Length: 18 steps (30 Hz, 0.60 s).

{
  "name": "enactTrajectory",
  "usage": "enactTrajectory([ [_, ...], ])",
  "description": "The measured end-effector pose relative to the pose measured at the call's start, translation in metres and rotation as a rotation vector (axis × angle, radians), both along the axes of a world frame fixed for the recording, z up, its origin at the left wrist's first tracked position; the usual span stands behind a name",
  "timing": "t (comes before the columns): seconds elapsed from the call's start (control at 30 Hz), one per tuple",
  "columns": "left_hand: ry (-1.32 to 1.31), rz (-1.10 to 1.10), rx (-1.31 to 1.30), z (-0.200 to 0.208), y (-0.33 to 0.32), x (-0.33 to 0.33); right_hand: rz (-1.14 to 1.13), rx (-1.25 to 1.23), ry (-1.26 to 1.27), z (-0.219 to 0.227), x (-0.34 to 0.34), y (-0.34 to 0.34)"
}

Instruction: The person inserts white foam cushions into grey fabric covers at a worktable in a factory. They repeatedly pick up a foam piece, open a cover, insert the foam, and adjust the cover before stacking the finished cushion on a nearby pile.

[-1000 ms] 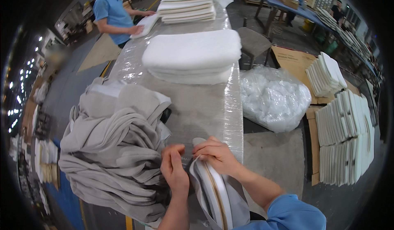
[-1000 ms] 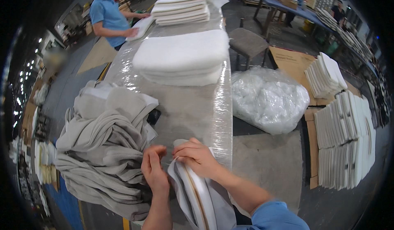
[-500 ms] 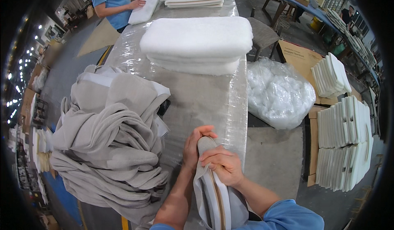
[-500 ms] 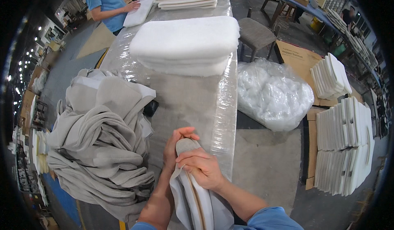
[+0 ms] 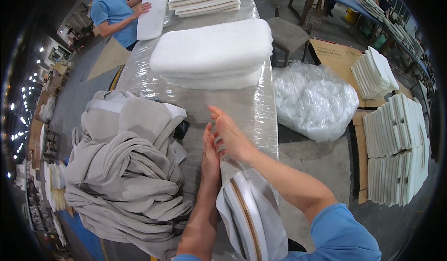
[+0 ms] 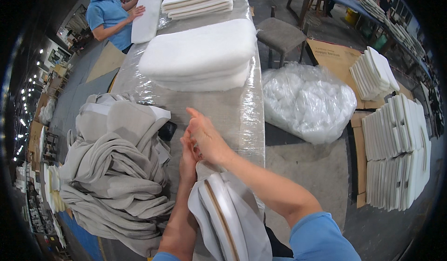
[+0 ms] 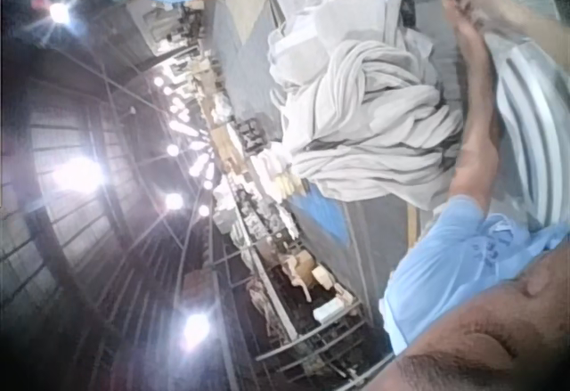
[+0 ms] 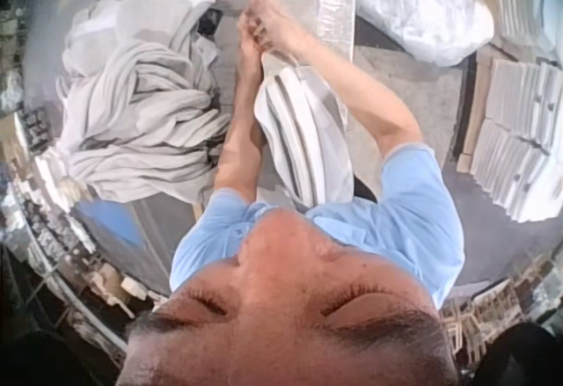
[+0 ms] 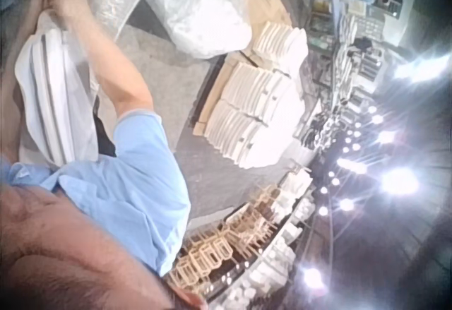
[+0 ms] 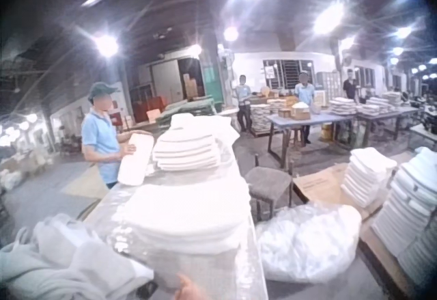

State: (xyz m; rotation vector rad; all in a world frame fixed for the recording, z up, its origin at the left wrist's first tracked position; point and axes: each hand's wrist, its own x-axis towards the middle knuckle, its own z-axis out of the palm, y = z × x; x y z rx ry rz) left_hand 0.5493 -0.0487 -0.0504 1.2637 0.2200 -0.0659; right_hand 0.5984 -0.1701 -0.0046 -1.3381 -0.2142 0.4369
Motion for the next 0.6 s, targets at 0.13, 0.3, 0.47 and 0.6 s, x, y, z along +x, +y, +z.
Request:
enactTrajectory([
  [0.13,-0.054,0.010,-0.004,-0.008,-0.007,0.005,-0.085,-0.037,-0.193,-0.037,-0.018,0.007],
  [0.3,-0.051,0.010,0.064,-0.004,-0.016,0.007,-0.189,-0.074,-0.324,-0.047,-0.035,-0.003],
  [0.47,-0.051,-0.019,0.159,0.000,-0.023,0.012,-0.223,-0.070,-0.276,-0.048,-0.046,-0.010],
  [0.6,-0.005,-0.020,0.256,0.002,-0.034,0.016,-0.242,-0.049,-0.286,-0.065,-0.043,-0.023],
])
